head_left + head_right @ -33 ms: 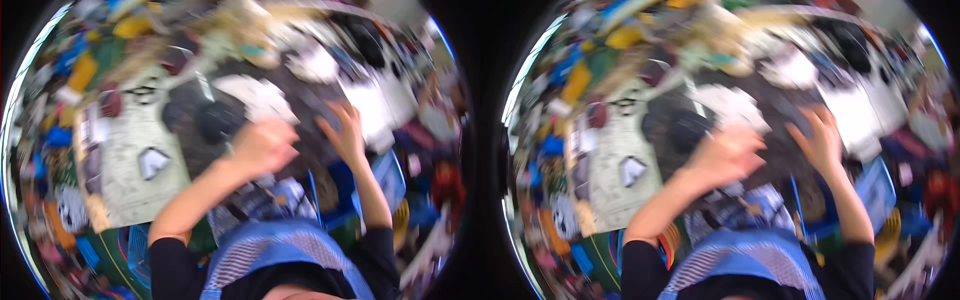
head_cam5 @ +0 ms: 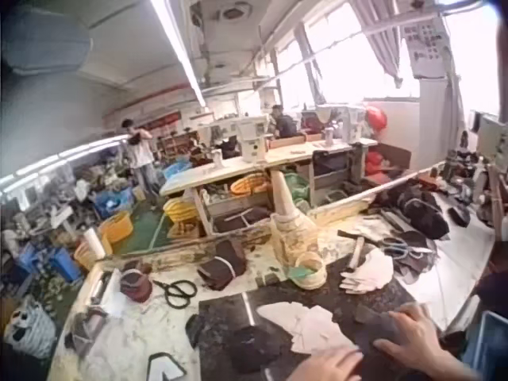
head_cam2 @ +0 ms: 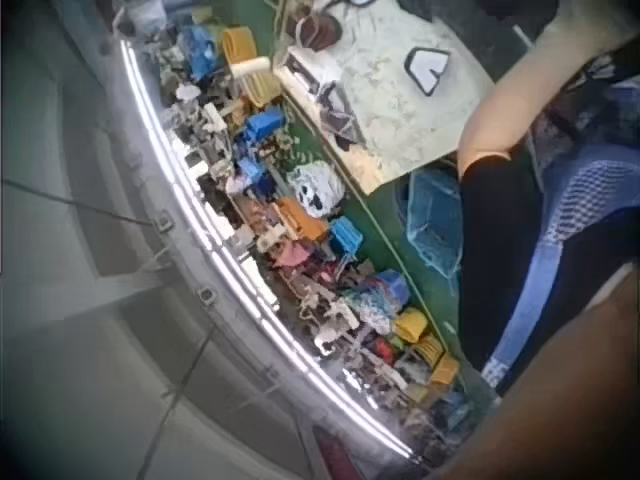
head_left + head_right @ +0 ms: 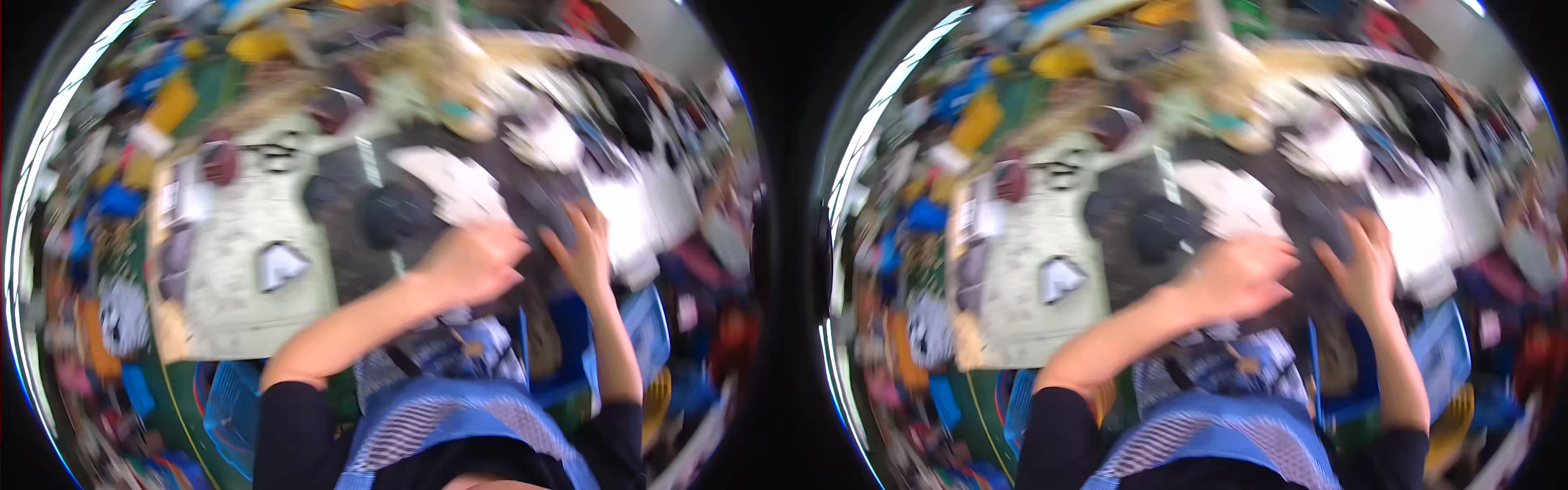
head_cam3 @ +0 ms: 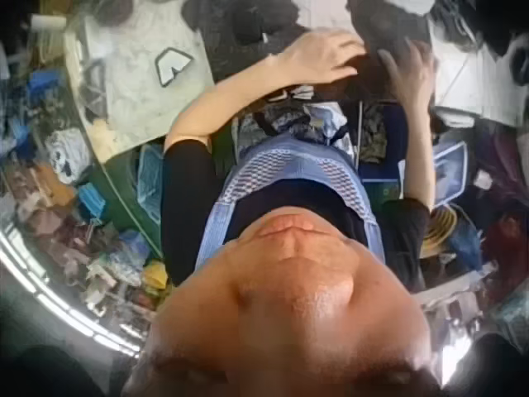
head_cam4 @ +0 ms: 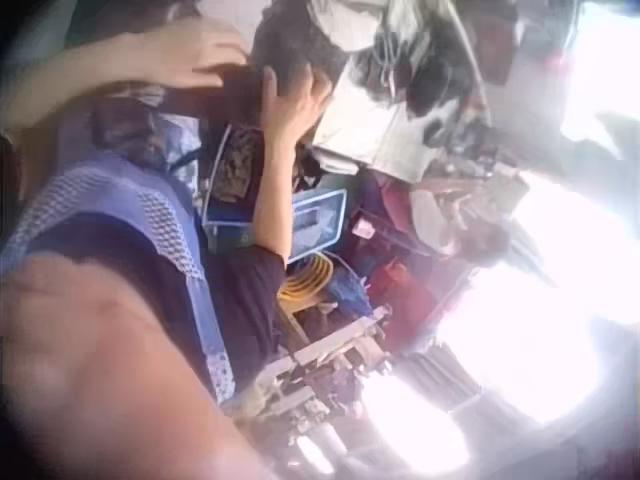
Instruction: Manually assemble and layer precut leather components on a granite block work surface.
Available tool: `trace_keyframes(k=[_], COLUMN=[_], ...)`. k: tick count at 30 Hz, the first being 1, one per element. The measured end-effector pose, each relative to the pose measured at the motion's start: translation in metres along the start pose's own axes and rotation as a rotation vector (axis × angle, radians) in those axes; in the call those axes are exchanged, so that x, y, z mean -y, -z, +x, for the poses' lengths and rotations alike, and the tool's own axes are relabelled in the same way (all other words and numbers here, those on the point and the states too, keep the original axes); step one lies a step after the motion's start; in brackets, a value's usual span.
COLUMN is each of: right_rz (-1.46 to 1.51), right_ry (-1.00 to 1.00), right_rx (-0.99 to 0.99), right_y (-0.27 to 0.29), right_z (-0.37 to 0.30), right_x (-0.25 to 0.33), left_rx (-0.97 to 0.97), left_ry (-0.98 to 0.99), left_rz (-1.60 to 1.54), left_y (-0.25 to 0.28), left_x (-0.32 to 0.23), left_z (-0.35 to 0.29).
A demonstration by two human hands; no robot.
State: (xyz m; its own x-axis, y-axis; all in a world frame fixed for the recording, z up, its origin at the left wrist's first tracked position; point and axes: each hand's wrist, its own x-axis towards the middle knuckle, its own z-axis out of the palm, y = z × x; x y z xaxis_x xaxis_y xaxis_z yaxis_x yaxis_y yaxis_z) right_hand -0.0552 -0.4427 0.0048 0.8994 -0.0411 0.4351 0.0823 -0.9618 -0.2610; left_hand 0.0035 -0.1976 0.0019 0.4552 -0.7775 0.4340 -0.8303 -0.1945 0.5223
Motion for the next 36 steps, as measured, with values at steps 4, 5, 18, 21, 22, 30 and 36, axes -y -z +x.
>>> trace_keyframes(k=[4, 5, 18, 21, 22, 30, 36], right_rz=[0.194, 0.294, 1.137, 1.155, 1.23, 1.19, 0.749], right_ry=[0.019, 0.05, -0.378, -0.546, -0.512, -0.287, -0.048], right_rx=[0.003, -0.003, 0.322, 0.853, 0.933, 1.109, 0.863], right_y=[-0.016, -0.01, 0.05, 0.053, 0.041, 0.021, -0.019], right_z=[-0.01, -0.008, -0.043, -0.061, -0.08, -0.042, -0.018], right_x=[0.003, 0.01, 0.056, 0.076, 0.073, 0.118, 0.126], left_rx=[-0.044, 0.022, -0.125, -0.036, -0.005, -0.339, -0.335], left_ry=[0.043, 0.083, 0.381, 0.637, 0.739, 1.074, 1.15], left_rz=[-0.019, -0.04, -0.425, -0.541, -0.629, -0.817, -0.744], left_y=[-0.06, -0.058, 0.019, 0.037, 0.036, 0.041, 0.027], left_x=[0.015, 0.015, -0.06, -0.097, -0.102, -0.103, -0.074], left_z=[0.032, 0.037, -0.011, -0.08, -0.099, -0.147, -0.147])
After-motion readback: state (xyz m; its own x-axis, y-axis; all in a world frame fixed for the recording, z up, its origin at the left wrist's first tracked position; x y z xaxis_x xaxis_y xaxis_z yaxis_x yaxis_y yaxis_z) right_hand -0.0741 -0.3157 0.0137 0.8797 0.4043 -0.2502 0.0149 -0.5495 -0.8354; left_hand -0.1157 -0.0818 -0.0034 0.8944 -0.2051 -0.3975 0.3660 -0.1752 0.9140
